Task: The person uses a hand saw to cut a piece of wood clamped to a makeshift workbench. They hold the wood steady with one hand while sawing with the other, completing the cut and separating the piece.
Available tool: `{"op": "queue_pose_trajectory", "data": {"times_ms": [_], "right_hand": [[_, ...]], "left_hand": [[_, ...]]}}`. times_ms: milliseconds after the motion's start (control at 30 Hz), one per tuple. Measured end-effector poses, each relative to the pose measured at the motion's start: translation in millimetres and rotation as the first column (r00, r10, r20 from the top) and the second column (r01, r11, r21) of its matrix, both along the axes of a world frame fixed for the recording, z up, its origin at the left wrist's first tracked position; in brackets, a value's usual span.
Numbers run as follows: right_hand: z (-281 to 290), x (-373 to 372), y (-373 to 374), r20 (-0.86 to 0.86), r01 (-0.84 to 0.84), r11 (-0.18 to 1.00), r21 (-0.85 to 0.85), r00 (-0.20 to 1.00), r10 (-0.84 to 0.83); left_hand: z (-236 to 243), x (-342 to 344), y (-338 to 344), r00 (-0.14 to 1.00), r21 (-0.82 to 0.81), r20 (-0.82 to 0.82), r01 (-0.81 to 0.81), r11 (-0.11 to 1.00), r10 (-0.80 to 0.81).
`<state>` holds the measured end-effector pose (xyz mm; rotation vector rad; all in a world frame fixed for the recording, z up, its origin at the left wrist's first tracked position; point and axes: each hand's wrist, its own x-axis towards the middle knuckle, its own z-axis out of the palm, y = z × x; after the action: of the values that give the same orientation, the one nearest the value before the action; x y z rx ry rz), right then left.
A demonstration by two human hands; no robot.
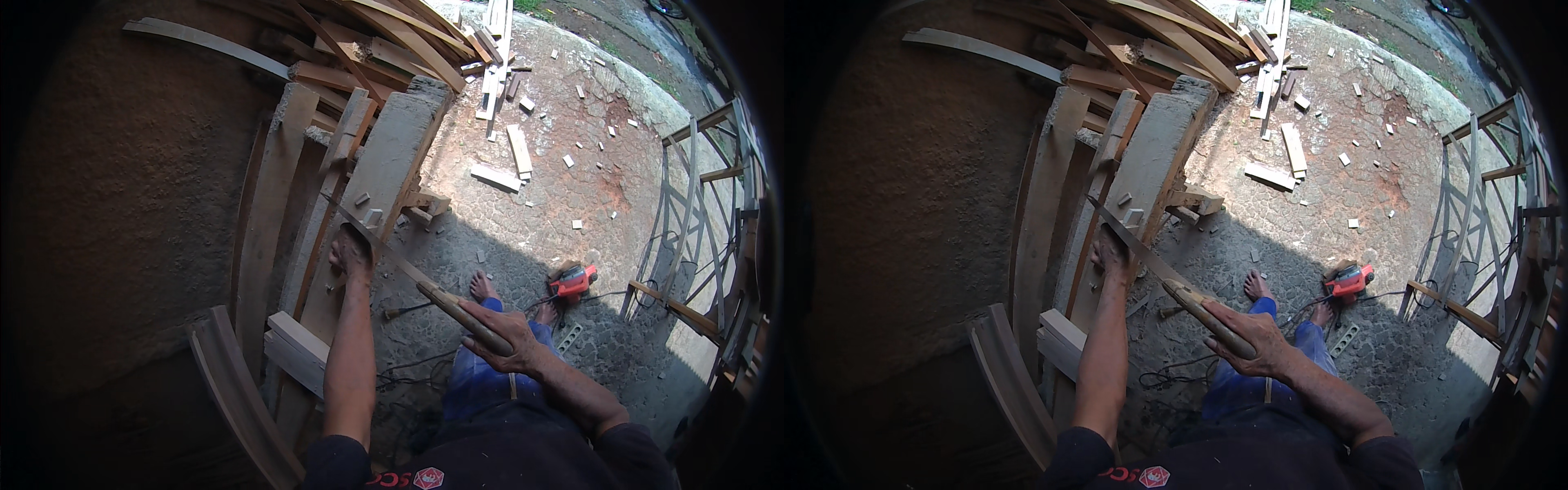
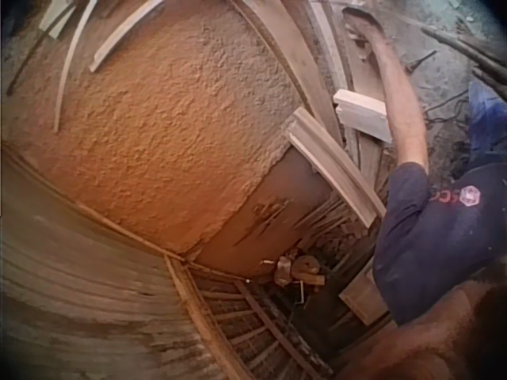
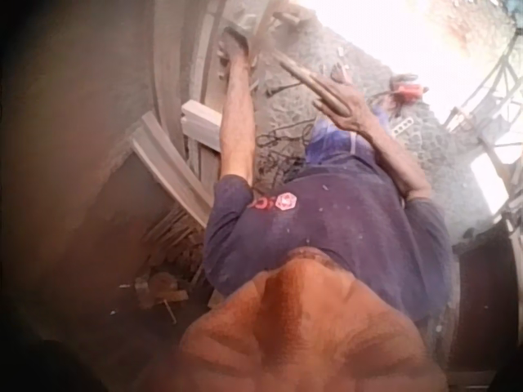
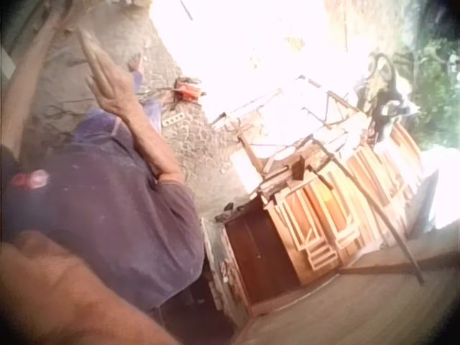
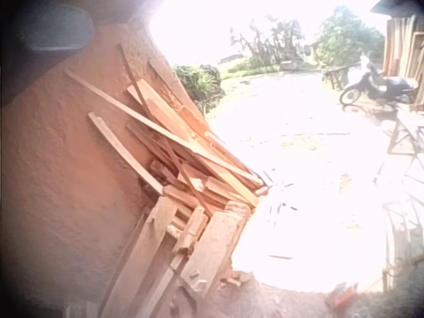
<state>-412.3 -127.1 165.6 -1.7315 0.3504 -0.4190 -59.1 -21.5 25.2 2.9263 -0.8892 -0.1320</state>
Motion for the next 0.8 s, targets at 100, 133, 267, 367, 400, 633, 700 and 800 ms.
{"op": "queue_pose_trajectory", "data": {"times_ms": [100,133,267,367,400,633,700,800], "right_hand": [[-3,17,2,-0.021,0.055,0.998,-0.043,0.998,-0.056],[-3,28,-1,-0.086,0.026,0.999,-0.038,0.996,-0.030],[-11,38,-3,-0.020,0.027,0.993,-0.115,0.999,-0.030],[-10,-7,4,-0.010,0.004,0.997,-0.073,1.000,-0.005],[-11,-18,5,-0.025,0.009,0.998,-0.059,1.000,-0.010],[-10,-26,2,-0.026,0.189,0.982,0.022,0.982,-0.189],[-3,-36,-5,-0.029,0.273,0.962,-0.010,0.962,-0.273],[1,-59,-15,-0.044,0.378,0.926,0.013,0.925,-0.377]], "left_hand": [[1,-8,-4,1.000,-0.010,-0.001,0.020,1.000,-0.020],[6,-9,-11,1.000,0.002,-0.001,0.028,1.000,-0.028],[1,5,-10,0.999,0.005,-0.025,-0.024,1.000,0.024],[-2,6,1,0.996,0.029,-0.077,-0.045,0.999,0.047],[5,1,-8,0.992,0.019,-0.108,-0.063,0.998,0.065],[33,-13,-20,0.954,-0.148,-0.266,-0.184,0.972,0.140],[37,-16,-14,0.973,-0.255,-0.230,-0.084,0.963,0.024],[40,-11,12,0.975,-0.328,-0.173,0.075,0.942,-0.138]]}}
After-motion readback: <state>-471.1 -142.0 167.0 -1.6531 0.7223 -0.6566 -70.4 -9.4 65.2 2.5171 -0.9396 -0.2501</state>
